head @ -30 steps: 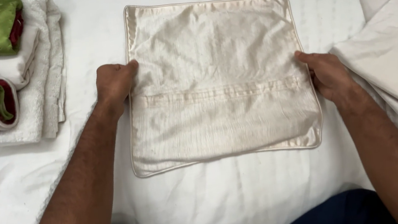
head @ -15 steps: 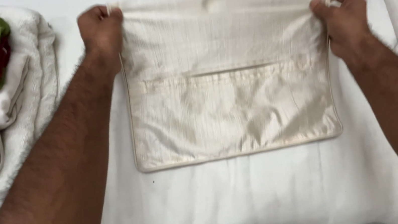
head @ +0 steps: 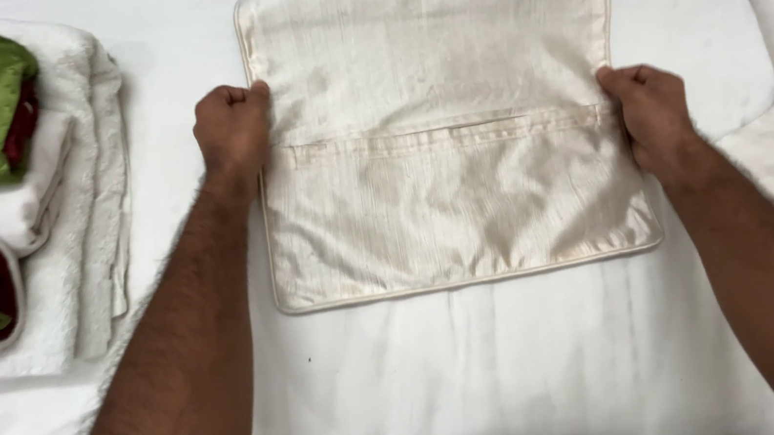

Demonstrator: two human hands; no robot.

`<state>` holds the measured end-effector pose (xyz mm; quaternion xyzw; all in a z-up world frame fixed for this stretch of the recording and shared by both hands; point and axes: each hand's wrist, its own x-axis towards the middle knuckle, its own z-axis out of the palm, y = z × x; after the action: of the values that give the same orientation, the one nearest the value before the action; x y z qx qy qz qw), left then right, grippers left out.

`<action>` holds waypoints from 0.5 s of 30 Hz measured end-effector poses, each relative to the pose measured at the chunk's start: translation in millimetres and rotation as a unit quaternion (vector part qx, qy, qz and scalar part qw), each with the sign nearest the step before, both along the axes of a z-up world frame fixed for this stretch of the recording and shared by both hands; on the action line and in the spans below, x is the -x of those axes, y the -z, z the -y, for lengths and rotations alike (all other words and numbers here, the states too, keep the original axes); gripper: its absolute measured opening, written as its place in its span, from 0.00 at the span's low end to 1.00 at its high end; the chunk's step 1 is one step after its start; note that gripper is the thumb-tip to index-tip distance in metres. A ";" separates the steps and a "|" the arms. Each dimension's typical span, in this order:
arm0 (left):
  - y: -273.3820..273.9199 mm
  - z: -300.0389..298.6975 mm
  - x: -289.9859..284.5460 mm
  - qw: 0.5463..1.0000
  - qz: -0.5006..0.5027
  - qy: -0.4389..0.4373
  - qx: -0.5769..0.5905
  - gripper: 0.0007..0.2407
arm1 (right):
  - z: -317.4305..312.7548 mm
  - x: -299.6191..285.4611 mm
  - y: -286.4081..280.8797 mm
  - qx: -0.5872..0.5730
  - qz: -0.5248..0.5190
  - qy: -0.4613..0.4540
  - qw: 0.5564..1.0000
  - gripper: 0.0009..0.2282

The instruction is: The person folds a white towel, then a red and green towel, and finally a white bath towel on a bed. Each towel is folded into a neat rectangle and placed on a stack to the left.

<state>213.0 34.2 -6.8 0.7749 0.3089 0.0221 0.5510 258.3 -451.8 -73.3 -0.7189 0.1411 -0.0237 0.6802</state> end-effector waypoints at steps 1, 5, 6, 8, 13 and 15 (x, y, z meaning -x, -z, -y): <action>5.0 0.8 5.4 0.999 -0.005 0.011 -0.032 0.11 | 0.0 11.0 -3.7 0.024 -0.023 0.009 0.999 0.08; 3.8 8.7 31.5 0.991 -0.018 0.028 -0.126 0.11 | -10.6 52.8 -30.6 0.061 -0.107 0.017 0.992 0.09; -3.1 11.9 37.4 0.992 -0.015 0.029 -0.125 0.11 | -8.1 58.5 -32.1 0.062 -0.104 0.018 0.992 0.09; -14.6 19.3 50.0 0.981 -0.108 0.029 -0.158 0.14 | -1.9 70.9 -33.0 0.048 -0.128 -0.002 0.991 0.08; -24.0 14.3 73.1 0.962 -0.132 0.054 -0.233 0.15 | 5.7 94.7 -41.0 0.038 -0.164 -0.020 0.986 0.10; -23.8 11.0 83.5 0.958 -0.146 0.058 -0.238 0.16 | 7.3 102.4 -33.6 0.014 -0.174 -0.024 0.984 0.10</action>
<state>129.5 23.2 17.1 0.8951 0.3260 -0.0503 0.2998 155.9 -459.1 -39.7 -0.7248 0.2391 0.1163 0.6355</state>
